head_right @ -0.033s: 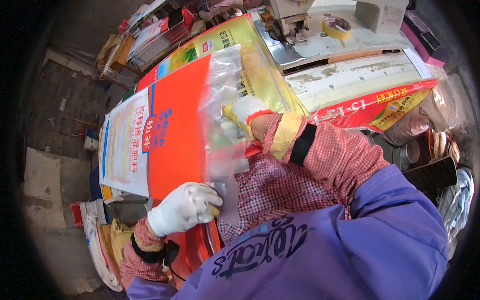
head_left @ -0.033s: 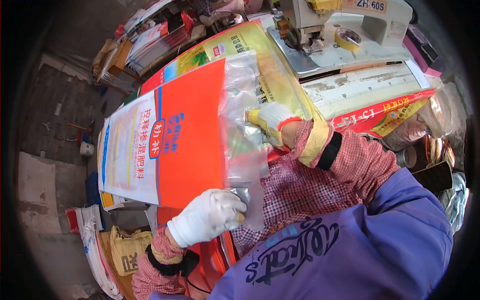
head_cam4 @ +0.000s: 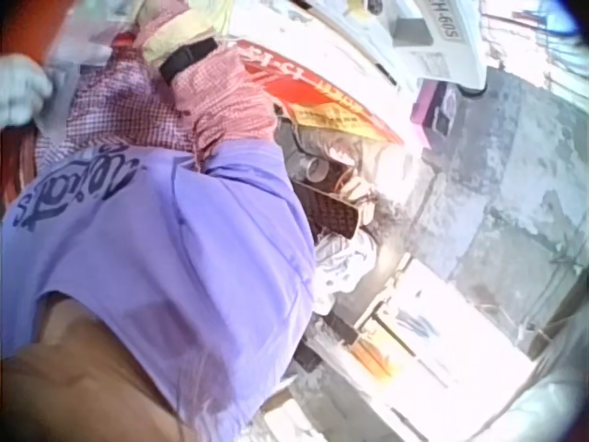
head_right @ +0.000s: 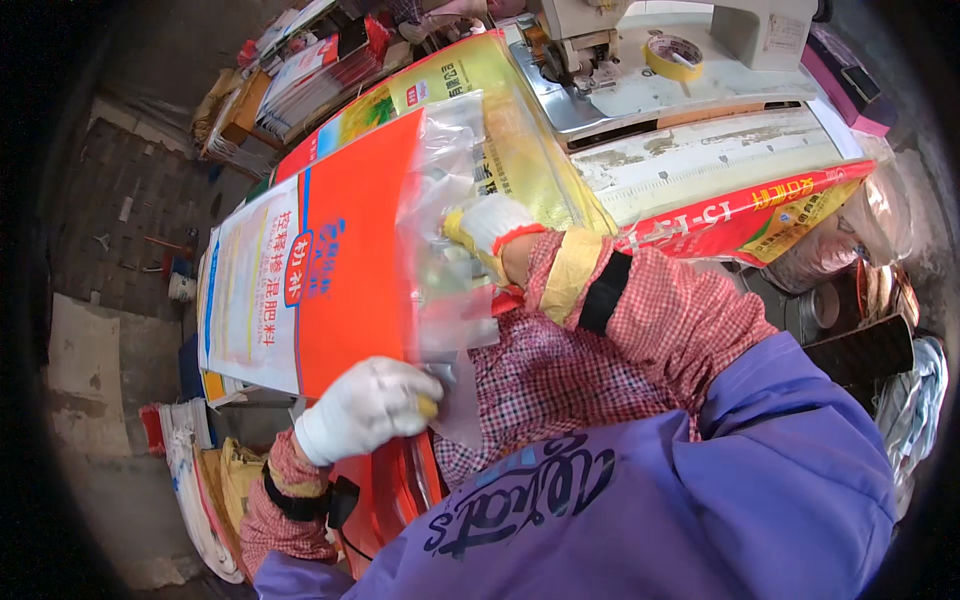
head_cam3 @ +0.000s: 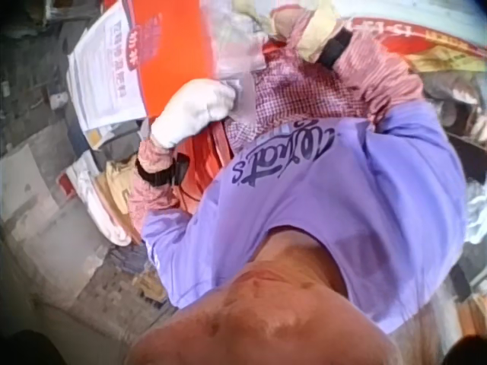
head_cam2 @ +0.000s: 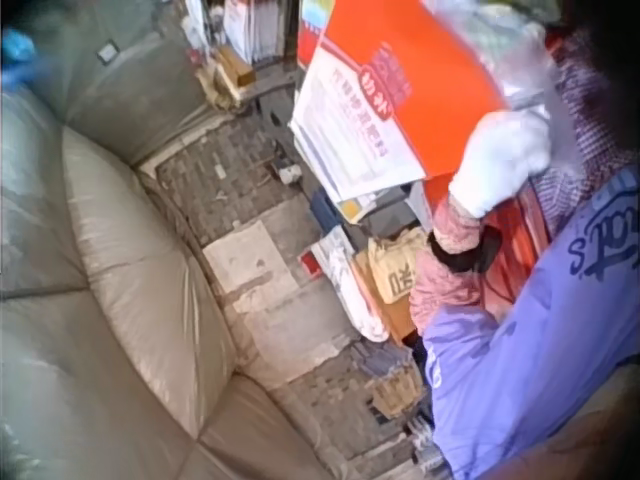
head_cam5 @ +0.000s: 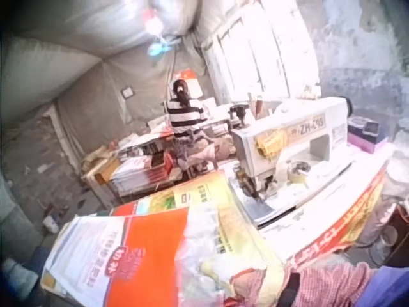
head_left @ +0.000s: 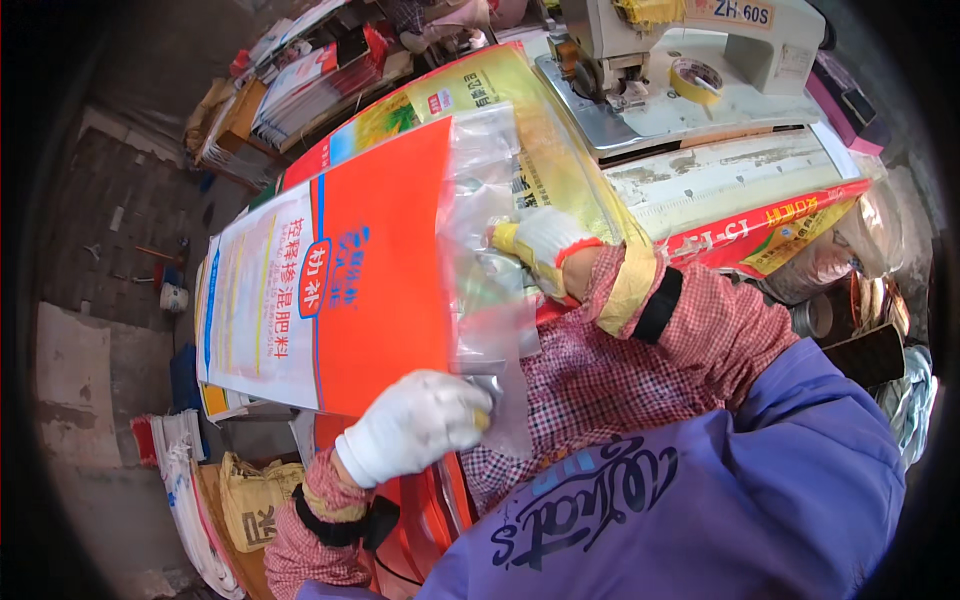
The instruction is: Aligning, packing, and sorting large manufactured plastic bags at an industrial workstation.
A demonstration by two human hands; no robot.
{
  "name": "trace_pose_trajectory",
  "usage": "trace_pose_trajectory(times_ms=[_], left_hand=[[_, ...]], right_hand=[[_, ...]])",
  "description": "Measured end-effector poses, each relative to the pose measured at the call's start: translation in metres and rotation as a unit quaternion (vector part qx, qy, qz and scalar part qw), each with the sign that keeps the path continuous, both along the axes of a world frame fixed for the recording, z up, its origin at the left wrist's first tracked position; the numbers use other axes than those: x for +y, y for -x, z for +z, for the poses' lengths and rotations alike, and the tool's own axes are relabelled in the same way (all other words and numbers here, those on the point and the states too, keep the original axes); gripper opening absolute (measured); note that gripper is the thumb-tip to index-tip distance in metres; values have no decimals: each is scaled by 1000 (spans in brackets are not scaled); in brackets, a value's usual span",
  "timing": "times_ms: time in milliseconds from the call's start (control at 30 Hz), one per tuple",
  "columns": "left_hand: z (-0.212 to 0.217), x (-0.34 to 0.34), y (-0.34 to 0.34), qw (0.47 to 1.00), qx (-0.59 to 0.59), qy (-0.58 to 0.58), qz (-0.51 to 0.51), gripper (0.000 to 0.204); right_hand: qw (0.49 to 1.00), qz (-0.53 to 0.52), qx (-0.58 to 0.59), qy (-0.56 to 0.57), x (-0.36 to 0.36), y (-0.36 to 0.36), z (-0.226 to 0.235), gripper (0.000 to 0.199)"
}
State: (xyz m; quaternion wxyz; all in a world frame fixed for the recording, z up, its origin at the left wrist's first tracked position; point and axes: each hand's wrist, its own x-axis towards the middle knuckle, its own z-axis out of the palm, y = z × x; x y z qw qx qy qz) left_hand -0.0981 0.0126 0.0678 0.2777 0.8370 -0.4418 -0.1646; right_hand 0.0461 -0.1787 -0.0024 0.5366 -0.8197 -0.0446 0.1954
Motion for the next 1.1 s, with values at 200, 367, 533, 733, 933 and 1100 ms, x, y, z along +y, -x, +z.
trace_pose_trajectory(times_ms=[200, 367, 533, 733, 933, 1100], left_hand=[[-22, -2, -54, 766, 286, 343, 463, 31], [-30, 14, -92, 747, 366, 356, 426, 24], [20, 63, -91, 812, -147, 294, 482, 10], [58, 66, -68, 743, -6, 457, 489, 7], [48, 35, -53, 811, -22, 385, 439, 11], [101, 57, -6, 771, -31, 459, 440, 15]], right_hand=[[995, 35, -77, -43, 24, 21, 19, 29], [948, 158, -254, 110, 34, 17, 30, 32], [898, 210, -278, 269, 4, -9, 40, 23], [827, 38, -507, 240, -4, 10, 72, 25], [940, 181, -287, -27, 66, -26, 78, 31], [937, -63, 27, -342, 80, -103, 30, 38]])
